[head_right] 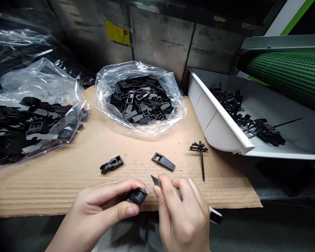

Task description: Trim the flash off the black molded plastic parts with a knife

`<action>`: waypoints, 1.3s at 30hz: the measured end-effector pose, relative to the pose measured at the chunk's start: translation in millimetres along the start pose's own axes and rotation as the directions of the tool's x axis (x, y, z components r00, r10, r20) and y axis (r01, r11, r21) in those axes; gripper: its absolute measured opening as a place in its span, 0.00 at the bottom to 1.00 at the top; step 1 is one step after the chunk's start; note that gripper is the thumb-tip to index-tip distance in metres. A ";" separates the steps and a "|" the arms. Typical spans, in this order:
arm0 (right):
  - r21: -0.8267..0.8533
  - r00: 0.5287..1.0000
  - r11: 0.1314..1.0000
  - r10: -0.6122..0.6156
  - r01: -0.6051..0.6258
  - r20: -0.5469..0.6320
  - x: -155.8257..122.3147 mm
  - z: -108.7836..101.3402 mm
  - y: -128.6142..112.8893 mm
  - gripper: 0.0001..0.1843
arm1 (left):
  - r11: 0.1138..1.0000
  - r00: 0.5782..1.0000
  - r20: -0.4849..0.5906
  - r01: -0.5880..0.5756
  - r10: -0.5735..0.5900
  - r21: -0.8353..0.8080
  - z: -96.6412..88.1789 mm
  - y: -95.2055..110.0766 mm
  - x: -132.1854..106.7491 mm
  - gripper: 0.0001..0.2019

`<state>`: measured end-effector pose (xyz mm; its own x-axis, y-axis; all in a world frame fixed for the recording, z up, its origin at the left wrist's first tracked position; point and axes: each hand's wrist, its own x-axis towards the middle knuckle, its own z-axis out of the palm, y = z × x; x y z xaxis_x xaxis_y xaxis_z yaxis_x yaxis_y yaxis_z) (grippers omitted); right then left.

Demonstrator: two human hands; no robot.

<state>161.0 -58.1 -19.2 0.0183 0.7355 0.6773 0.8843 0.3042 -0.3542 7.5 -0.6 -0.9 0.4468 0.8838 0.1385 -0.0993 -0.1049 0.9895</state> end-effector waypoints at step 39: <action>0.324 0.838 0.828 0.282 -0.459 0.466 4.3 -21.8 -11.3 0.13 | 0.719 0.843 0.157 -0.524 0.514 0.456 -2.8 -18.4 -8.5 0.16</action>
<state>161.3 -71.6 1.8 0.0473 0.9848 0.1672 0.5724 0.1104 -0.8125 3.0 -4.9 -20.4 0.4652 0.6196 0.6322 0.1001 -0.7464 0.6579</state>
